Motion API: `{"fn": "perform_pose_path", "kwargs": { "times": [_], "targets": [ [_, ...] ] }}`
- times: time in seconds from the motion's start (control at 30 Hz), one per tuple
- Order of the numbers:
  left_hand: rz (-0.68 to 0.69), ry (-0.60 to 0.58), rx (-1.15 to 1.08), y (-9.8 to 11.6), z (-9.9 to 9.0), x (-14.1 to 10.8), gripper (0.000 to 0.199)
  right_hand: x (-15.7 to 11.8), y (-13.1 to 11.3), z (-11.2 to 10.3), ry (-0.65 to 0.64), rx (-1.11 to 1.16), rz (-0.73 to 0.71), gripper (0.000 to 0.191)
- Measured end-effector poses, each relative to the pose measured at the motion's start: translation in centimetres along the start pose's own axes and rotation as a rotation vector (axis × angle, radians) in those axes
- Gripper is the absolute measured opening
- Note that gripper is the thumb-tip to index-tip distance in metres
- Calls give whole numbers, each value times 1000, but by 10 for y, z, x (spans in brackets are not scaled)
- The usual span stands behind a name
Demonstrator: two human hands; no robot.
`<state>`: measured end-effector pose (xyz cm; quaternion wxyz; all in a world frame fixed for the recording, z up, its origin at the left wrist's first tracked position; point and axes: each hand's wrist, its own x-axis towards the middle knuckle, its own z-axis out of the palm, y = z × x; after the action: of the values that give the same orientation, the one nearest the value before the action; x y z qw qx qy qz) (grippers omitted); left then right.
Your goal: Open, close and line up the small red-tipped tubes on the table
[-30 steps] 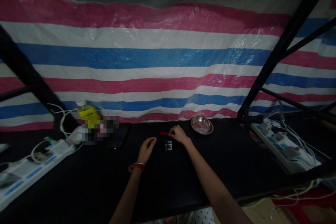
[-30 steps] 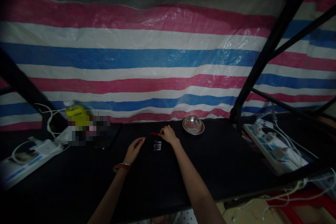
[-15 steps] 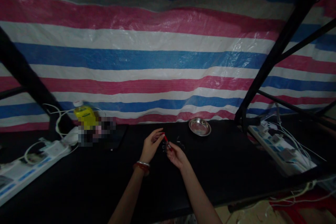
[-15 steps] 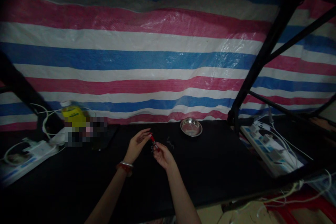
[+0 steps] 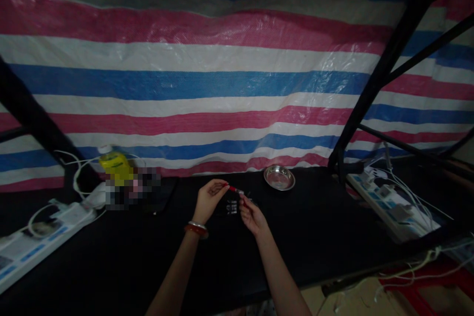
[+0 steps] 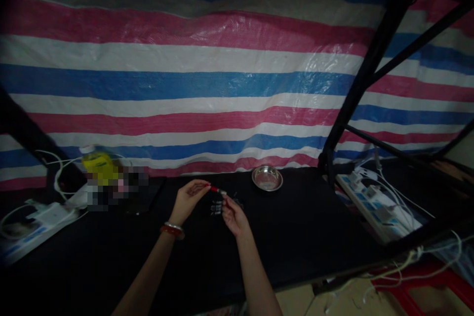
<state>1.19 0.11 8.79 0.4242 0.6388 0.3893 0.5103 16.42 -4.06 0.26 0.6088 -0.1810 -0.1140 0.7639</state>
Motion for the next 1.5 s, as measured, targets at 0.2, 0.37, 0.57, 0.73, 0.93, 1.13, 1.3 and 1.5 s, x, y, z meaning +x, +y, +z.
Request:
{"fn": "perform_pose_path", "kwargs": {
  "times": [0.2, 0.37, 0.57, 0.73, 0.93, 1.13, 1.3, 1.5],
  "targets": [
    [-71, 31, 4, -42, -13, 11, 31, 0, -14, -11, 26, 79, -171, 21],
    [-88, 74, 69, -81, -19, 14, 35, -1, -22, -15, 50, 3, -253, 24],
    [-91, 40, 149, -96, -21, 10, 32, -1, -16, -18, 195, -412, -418, 28],
    [-108, 11, 170, -104, -24, 7, 30, -3, -14, -29, 426, -908, -682, 30],
    [-70, -55, 215, -104, -25, 1, 26, -10, -11, -29, 468, -1566, -735, 27],
    [-43, -66, 234, -106, -27, -1, 24, -14, -9, -22, 549, -1876, -644, 24],
    [-41, -71, 255, -110, -27, -1, 25, -14, -7, -21, 493, -2000, -684, 26],
    [-46, -88, 257, -107, -28, -1, 23, -13, -4, -20, 395, -2073, -739, 35]
  ]
}}
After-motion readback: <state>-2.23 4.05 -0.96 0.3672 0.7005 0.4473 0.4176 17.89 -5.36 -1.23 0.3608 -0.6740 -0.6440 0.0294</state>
